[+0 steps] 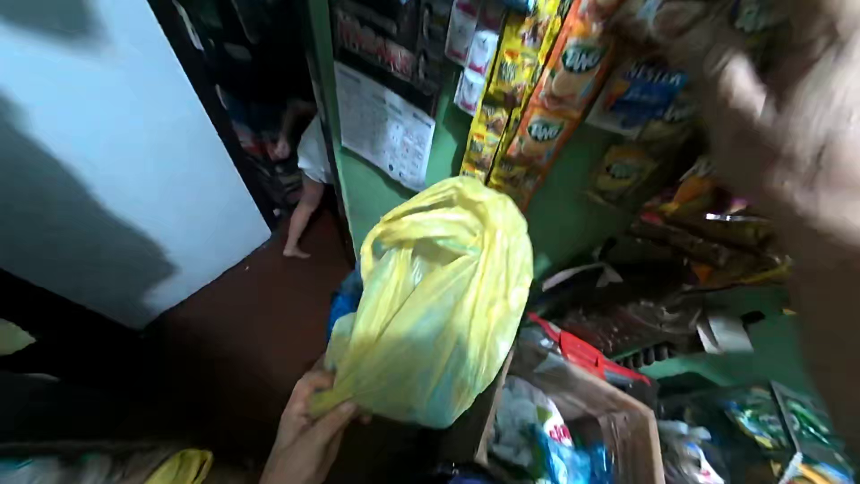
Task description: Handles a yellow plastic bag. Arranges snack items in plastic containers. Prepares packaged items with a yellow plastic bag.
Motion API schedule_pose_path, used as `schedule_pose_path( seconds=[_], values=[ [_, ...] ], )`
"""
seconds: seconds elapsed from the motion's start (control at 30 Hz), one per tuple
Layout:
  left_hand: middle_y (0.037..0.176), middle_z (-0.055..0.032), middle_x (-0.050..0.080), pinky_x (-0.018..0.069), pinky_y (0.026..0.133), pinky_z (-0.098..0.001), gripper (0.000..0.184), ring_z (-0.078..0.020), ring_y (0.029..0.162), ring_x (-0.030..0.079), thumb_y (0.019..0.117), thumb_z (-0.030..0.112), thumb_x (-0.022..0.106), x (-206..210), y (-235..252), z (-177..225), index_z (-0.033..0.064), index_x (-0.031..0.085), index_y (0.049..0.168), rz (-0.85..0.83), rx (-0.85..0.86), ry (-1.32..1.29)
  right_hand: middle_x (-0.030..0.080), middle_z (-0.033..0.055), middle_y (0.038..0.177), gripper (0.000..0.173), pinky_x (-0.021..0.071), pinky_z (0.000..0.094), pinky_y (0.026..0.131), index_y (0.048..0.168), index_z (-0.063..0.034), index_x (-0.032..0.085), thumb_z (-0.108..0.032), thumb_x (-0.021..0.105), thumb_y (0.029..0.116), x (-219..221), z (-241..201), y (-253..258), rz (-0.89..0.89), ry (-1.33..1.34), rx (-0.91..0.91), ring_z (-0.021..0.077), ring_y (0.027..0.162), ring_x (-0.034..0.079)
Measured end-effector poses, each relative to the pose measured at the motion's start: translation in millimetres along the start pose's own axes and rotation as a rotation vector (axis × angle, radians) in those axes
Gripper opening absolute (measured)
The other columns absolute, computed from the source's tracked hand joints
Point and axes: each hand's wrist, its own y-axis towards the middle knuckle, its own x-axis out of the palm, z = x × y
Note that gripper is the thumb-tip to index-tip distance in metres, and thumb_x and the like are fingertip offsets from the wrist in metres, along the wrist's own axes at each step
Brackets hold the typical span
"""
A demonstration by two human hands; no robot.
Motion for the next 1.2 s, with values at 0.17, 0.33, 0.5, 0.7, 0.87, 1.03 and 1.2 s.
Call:
schedule_pose_path(
  seconds=[0.17, 0.33, 0.5, 0.7, 0.87, 1.03, 1.2],
  values=[
    [0.146, 0.0039, 0.053, 0.0607, 0.088, -0.0331, 0.039, -0.0124, 0.121, 0.061, 0.0792, 0.016, 0.083, -1, 0, -10, 0.0299, 0.065, 0.111, -0.121, 0.085, 0.127, 0.061, 0.0174, 0.140, 0.037, 0.0493, 0.0412, 0.111, 0.133, 0.0024, 0.062, -0.020, 0.053, 0.1054, 1, -97, -147, -0.058, 0.384, -0.107, 0.0248, 0.132, 0.058],
    [0.156, -0.0004, 0.043, 0.0443, 0.114, -0.0398, 0.033, -0.0208, 0.145, 0.042, 0.0802, 0.022, 0.085, 6, -16, -17, 0.0278, 0.064, 0.105, -0.339, 0.284, 0.392, 0.051, 0.0097, 0.155, 0.047, 0.0147, 0.0640, 0.125, 0.143, -0.0165, 0.058, -0.044, 0.053, 0.1052, 7, -154, -241, -0.161, 0.194, -0.006, 0.0343, 0.153, 0.031],
    [0.154, 0.0016, 0.044, 0.0426, 0.115, -0.0390, 0.028, -0.0195, 0.145, 0.041, 0.0818, 0.020, 0.083, 19, -50, -33, 0.0281, 0.065, 0.102, -0.425, 0.309, 0.402, 0.070, 0.0017, 0.089, 0.022, 0.0232, 0.0710, 0.117, 0.115, -0.0130, 0.075, -0.024, 0.064, 0.0995, -12, -181, -305, -0.347, 0.112, 0.162, 0.0208, 0.093, 0.068],
    [0.154, -0.0099, 0.044, 0.0431, 0.113, -0.0378, 0.024, -0.0224, 0.145, 0.040, 0.0780, 0.018, 0.080, 42, -80, -48, 0.0168, 0.060, 0.090, -0.482, 0.259, 0.439, 0.070, 0.0086, 0.101, 0.029, 0.0589, 0.0459, 0.079, 0.119, -0.0128, 0.069, -0.034, 0.055, 0.1055, -51, -219, -374, -0.877, 0.301, 0.516, 0.0245, 0.090, 0.070],
    [0.156, -0.0093, 0.042, 0.0420, 0.116, -0.0411, 0.027, -0.0247, 0.147, 0.039, 0.0771, 0.014, 0.081, 81, -104, -60, 0.0192, 0.061, 0.094, -0.654, 0.333, 0.389, 0.070, 0.0049, 0.102, 0.025, 0.0569, 0.0354, 0.082, 0.113, -0.0116, 0.074, -0.029, 0.060, 0.1028, -95, -211, -407, -0.267, 0.083, 0.487, 0.0198, 0.096, 0.066],
    [0.158, -0.0017, 0.039, 0.0418, 0.115, -0.0368, 0.024, -0.0187, 0.147, 0.037, 0.0765, 0.027, 0.084, 135, -153, -73, 0.0257, 0.064, 0.090, -0.781, 0.187, 0.303, 0.072, 0.0045, 0.115, 0.020, 0.0580, 0.0404, 0.095, 0.111, -0.0099, 0.072, -0.015, 0.054, 0.1037, -122, -170, -476, -0.390, 0.076, 0.777, 0.0181, 0.109, 0.069],
    [0.154, -0.0064, 0.044, 0.0410, 0.116, -0.0389, 0.024, -0.0215, 0.146, 0.038, 0.0762, 0.018, 0.083, 193, -212, -96, 0.0196, 0.062, 0.089, -0.884, 0.149, 0.277, 0.074, 0.0141, 0.100, 0.025, 0.0551, 0.0630, 0.082, 0.117, -0.0145, 0.072, -0.029, 0.055, 0.1052, -162, -163, -559, -0.803, 0.117, 1.238, 0.0368, 0.095, 0.071]
  ],
)
